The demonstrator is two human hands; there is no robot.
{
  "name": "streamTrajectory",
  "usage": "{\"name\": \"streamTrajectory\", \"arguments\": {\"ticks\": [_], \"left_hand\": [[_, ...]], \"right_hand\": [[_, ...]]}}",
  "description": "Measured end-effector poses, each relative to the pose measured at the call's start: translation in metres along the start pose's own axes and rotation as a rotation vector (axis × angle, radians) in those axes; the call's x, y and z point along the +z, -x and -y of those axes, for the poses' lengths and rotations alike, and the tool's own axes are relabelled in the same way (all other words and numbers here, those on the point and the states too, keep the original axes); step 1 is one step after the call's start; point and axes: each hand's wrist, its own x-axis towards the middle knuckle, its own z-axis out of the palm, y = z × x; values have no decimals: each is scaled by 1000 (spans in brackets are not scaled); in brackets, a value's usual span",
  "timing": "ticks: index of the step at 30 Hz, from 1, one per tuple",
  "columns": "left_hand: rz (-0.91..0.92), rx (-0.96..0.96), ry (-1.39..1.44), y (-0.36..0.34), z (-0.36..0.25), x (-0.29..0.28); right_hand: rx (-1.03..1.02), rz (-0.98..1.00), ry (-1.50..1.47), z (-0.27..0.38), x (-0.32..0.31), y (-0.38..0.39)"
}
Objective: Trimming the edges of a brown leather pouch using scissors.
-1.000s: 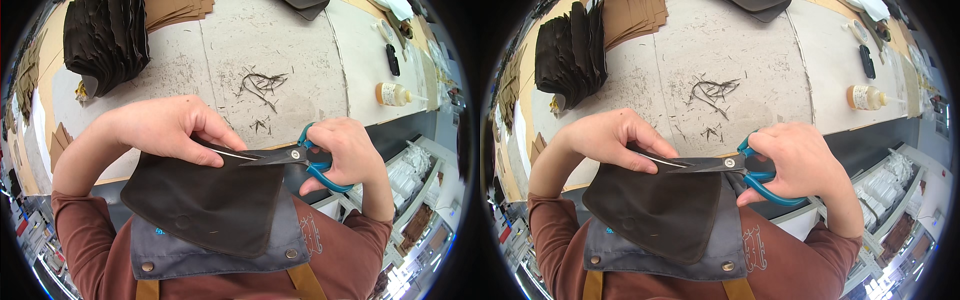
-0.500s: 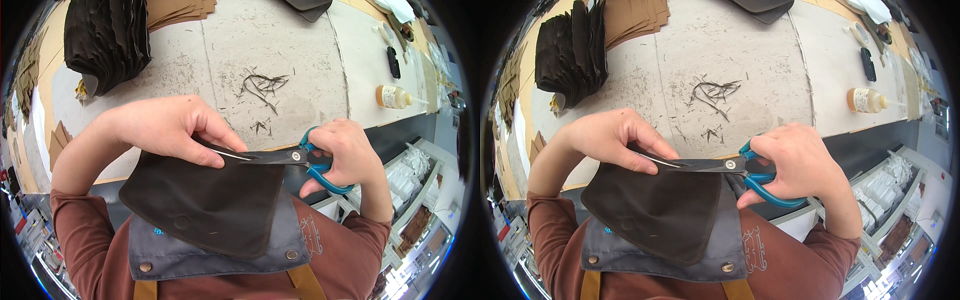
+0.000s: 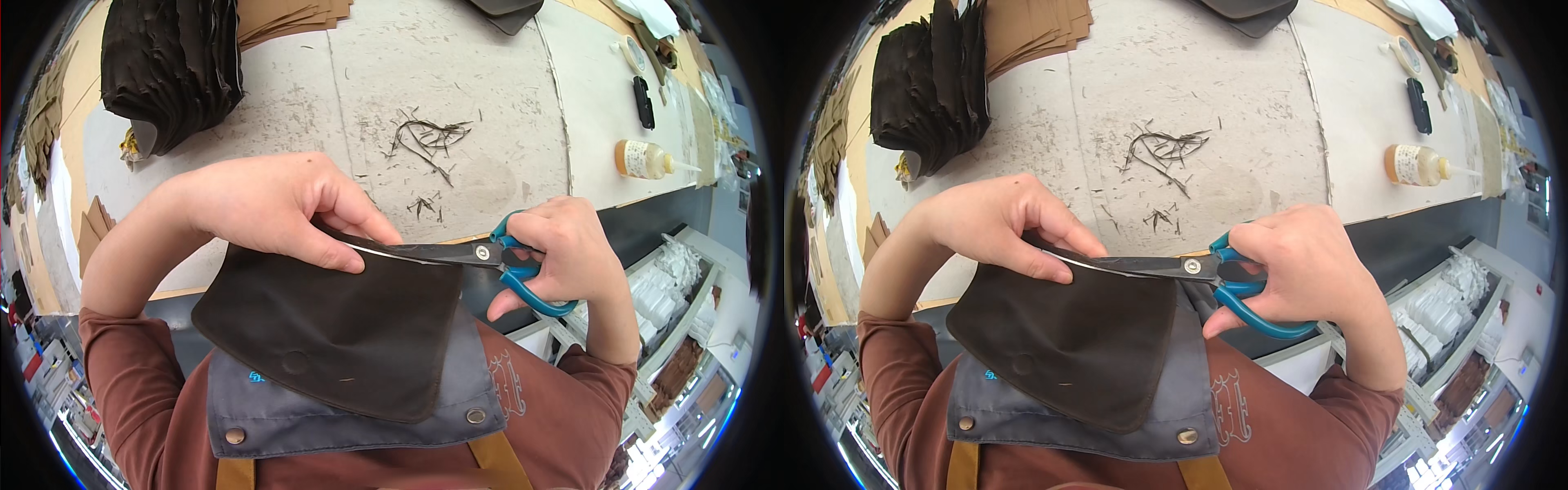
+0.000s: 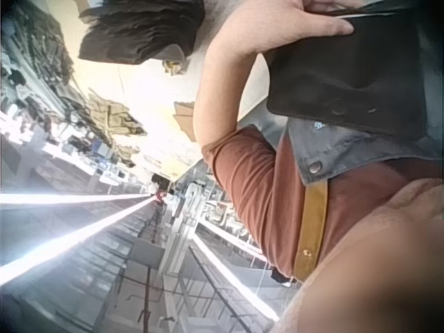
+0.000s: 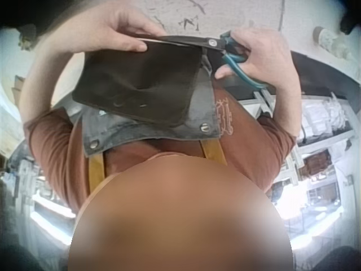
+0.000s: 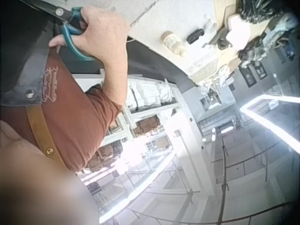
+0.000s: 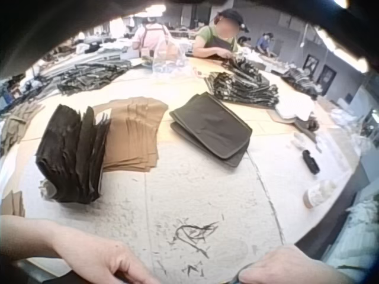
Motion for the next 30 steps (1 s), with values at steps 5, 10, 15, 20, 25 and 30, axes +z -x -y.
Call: {"name": "streamTrajectory", "arguments": {"ticks": [5, 10, 15, 20, 25, 30], "left_hand": [[-13, -3, 4, -1, 1, 0], [-22, -19, -2, -1, 3, -1], [-25, -18, 3, 0, 1, 0], [-33, -30, -20, -1, 0, 0], [-24, -58, 21, -2, 0, 1], [-13, -60, 63, -4, -3, 2]], "right_hand": [[-1, 5, 2, -1, 1, 0], [-17, -12, -4, -2, 3, 0], [-2, -18, -4, -2, 3, 0], [9, -21, 0, -5, 5, 1], [5, -7, -38, -4, 3, -1], [106, 14, -126, -7, -2, -5]]}}
